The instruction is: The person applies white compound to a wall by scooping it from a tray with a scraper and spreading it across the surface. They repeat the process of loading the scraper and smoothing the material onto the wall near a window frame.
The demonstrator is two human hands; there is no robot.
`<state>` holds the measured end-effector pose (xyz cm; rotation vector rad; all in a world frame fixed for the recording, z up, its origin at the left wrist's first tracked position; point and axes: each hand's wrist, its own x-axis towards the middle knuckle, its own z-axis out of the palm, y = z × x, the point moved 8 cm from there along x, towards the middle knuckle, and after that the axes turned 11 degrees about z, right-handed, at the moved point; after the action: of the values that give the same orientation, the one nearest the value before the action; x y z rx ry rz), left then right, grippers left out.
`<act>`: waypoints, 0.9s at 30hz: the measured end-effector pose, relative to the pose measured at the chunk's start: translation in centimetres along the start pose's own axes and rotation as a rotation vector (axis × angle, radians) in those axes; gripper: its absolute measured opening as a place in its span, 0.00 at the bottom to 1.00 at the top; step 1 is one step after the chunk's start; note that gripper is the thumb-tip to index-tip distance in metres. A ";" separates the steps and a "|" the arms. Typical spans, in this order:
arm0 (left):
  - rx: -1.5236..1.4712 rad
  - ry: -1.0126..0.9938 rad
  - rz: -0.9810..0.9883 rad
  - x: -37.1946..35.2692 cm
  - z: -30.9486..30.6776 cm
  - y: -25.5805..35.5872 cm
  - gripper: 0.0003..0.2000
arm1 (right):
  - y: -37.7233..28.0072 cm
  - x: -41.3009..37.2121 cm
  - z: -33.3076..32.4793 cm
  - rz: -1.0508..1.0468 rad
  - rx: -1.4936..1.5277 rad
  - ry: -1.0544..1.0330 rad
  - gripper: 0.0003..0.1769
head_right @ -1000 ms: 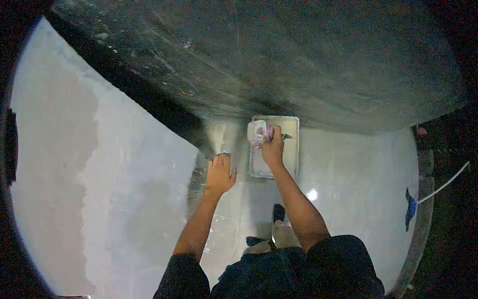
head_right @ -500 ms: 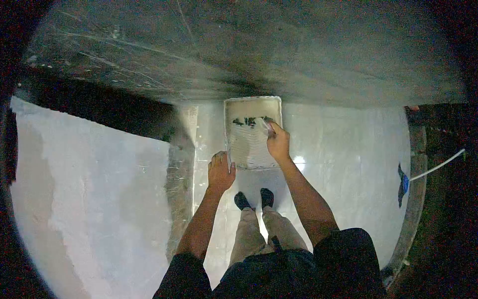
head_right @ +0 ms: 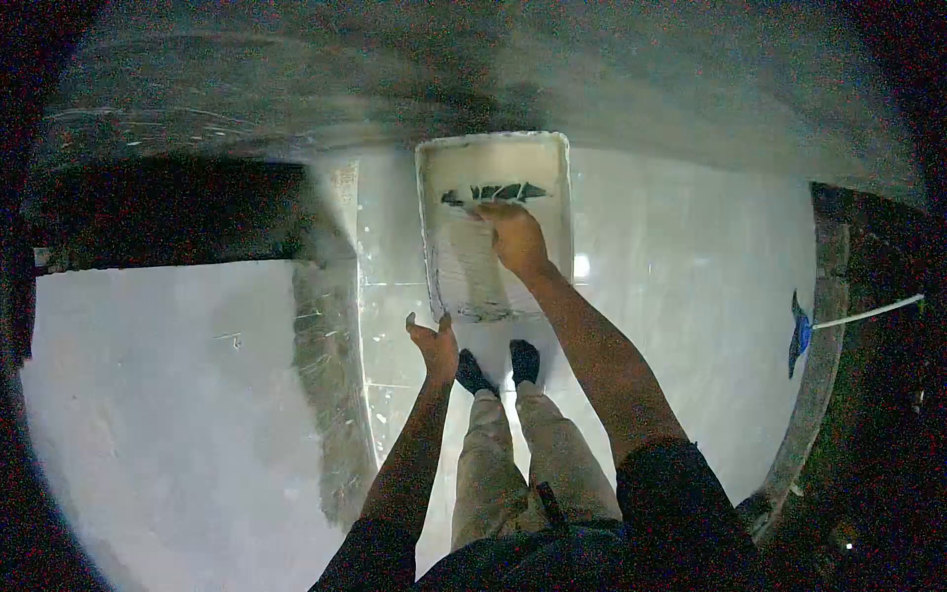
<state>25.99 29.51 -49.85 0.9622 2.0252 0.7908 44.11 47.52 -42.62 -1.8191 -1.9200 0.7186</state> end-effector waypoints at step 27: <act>-0.896 0.032 -0.609 -1.7 6.3 -5.0 0.37 | 1.2 3.4 6.4 -0.021 -0.302 -0.047 0.27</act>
<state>30.07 26.76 -56.45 -0.1672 1.5576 1.1781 40.95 50.37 -48.60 -1.9659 -2.1719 0.4887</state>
